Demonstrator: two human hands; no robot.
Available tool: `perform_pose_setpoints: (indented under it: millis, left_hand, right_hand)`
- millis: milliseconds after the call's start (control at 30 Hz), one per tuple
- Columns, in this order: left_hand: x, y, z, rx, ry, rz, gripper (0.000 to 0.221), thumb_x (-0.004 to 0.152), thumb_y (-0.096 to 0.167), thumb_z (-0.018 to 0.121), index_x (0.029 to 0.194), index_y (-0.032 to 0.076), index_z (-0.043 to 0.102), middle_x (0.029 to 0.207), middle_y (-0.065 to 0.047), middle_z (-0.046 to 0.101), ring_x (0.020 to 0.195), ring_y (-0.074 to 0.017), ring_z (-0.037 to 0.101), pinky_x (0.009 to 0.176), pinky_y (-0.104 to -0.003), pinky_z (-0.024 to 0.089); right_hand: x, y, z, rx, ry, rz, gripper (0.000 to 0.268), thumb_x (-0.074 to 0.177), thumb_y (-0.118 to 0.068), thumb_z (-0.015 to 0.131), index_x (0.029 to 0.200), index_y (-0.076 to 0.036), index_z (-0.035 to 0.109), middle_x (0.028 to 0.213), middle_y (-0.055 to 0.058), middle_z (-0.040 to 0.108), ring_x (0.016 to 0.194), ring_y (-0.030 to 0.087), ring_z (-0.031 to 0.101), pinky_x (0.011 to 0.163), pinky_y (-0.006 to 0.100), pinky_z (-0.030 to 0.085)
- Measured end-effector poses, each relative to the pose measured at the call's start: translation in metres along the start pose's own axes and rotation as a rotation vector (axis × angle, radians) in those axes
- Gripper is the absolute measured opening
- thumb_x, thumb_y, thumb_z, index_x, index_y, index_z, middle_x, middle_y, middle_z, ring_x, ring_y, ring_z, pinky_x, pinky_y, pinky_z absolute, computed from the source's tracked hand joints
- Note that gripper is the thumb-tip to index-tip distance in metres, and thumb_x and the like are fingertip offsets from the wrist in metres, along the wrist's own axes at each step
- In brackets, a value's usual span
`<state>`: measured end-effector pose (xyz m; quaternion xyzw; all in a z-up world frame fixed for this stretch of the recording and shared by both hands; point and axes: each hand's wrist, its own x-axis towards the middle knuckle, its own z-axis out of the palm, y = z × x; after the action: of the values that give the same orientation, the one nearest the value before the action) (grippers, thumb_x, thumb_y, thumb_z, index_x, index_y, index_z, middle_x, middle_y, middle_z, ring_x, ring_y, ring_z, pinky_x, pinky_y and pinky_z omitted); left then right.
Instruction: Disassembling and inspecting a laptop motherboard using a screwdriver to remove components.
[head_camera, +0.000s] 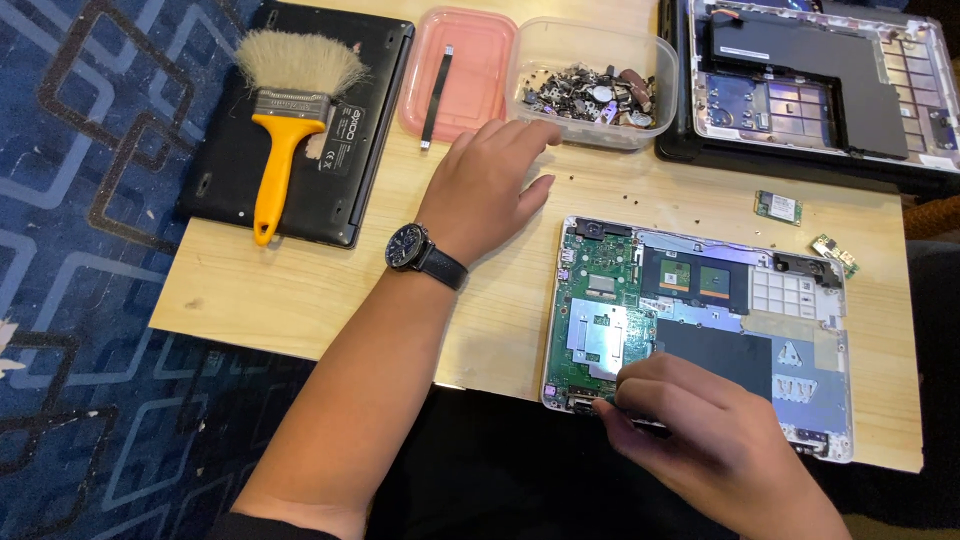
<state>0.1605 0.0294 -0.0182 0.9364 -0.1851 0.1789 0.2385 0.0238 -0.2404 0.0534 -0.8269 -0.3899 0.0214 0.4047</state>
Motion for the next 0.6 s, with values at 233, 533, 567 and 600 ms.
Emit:
perform_pose_setpoints:
  millis: [233,533,567,600]
  left_hand:
    - [-0.001,0.000,0.001,-0.005,0.002,0.005,0.037,0.096,0.019,0.074,0.130,0.013,0.061,0.124,-0.007,0.073,0.114,-0.0304,0.065,0.091,-0.047,0.052]
    - [-0.005,0.001,-0.002,-0.058,0.040,0.012,0.033,0.096,0.015,0.073,0.126,0.010,0.061,0.120,-0.010,0.074,0.112,-0.0313,0.066,0.089,-0.046,0.055]
    - [-0.006,0.000,-0.002,-0.066,0.046,0.009,0.034,0.095,0.015,0.073,0.127,0.010,0.060,0.120,-0.010,0.074,0.113,-0.0317,0.066,0.089,-0.046,0.055]
    - [-0.006,0.000,-0.002,-0.063,0.047,0.007,0.034,0.095,0.015,0.073,0.127,0.010,0.060,0.120,-0.010,0.074,0.113,-0.0317,0.066,0.089,-0.046,0.055]
  right_hand:
    - [0.018,-0.017,-0.011,-0.490,-0.207,-0.136,0.022,0.101,-0.031,0.071,0.097,-0.013,0.059,0.067,0.003,0.060,0.051,0.027,0.054,0.049,0.043,0.044]
    - [0.035,0.010,-0.015,-0.243,-0.573,-0.156,0.036,0.102,-0.013,0.049,0.136,-0.012,0.062,0.093,0.008,0.068,0.078,0.036,0.067,0.066,0.046,0.052]
    - [0.037,0.010,-0.016,-0.166,-0.615,-0.157,0.043,0.099,-0.005,0.048,0.139,-0.012,0.062,0.099,0.009,0.066,0.085,0.035,0.066,0.071,0.043,0.052]
    - [0.039,0.007,-0.017,-0.165,-0.616,-0.160,0.043,0.099,-0.005,0.048,0.139,-0.012,0.062,0.099,0.009,0.066,0.085,0.035,0.066,0.071,0.043,0.052]
